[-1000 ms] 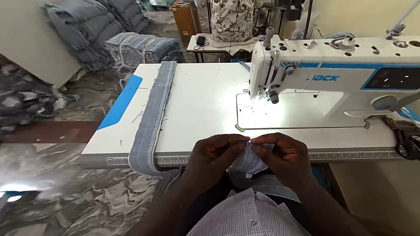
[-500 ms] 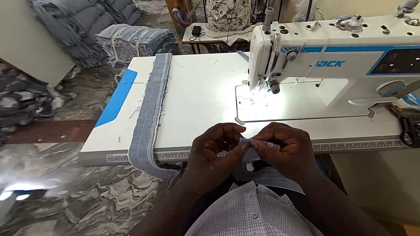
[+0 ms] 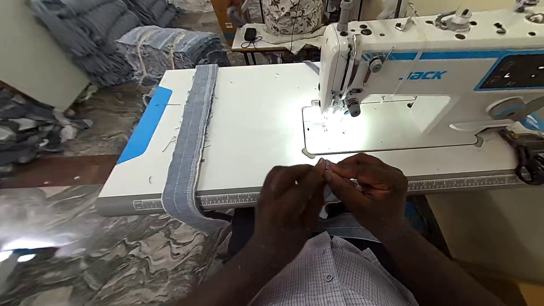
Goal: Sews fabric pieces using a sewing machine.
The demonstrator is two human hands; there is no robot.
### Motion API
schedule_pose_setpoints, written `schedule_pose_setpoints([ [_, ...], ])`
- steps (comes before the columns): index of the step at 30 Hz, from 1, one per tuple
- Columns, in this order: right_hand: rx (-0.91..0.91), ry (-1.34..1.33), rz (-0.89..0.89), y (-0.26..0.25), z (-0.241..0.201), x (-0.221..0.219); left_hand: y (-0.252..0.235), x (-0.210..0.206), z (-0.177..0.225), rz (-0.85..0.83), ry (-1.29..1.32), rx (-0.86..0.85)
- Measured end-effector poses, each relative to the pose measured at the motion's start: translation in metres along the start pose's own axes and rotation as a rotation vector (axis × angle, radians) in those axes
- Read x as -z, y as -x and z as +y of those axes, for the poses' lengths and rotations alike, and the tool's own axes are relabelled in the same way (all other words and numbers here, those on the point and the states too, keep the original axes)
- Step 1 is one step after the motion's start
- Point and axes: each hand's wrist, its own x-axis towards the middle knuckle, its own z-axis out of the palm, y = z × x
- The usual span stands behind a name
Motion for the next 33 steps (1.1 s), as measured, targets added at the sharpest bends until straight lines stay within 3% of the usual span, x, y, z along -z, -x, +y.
schedule_pose_setpoints([
  [2, -0.014, 0.043, 0.036, -0.001, 0.003, 0.005, 0.007, 0.002, 0.002, -0.053, -0.005, 0.004],
  [6, -0.043, 0.029, -0.044, 0.001, 0.004, 0.015, -0.004, 0.025, -0.006, -0.216, 0.179, 0.21],
  [8, -0.022, 0.015, -0.084, 0.0, 0.003, 0.015, -0.015, 0.033, -0.007, -0.302, 0.107, 0.141],
  [14, 0.033, -0.028, -0.131, -0.003, 0.001, 0.012, -0.031, 0.036, -0.012, -0.304, 0.313, 0.04],
  [20, 0.015, -0.032, -0.153, -0.002, -0.001, 0.019, -0.028, 0.031, -0.01, -0.204, 0.169, -0.074],
  [29, -0.256, -0.303, -0.109, -0.006, -0.012, 0.02, -0.027, 0.027, -0.002, -0.171, 0.521, 0.25],
  [33, -0.305, -0.339, -0.089, -0.01, -0.016, 0.016, -0.026, 0.026, -0.011, -0.213, 0.787, 0.289],
])
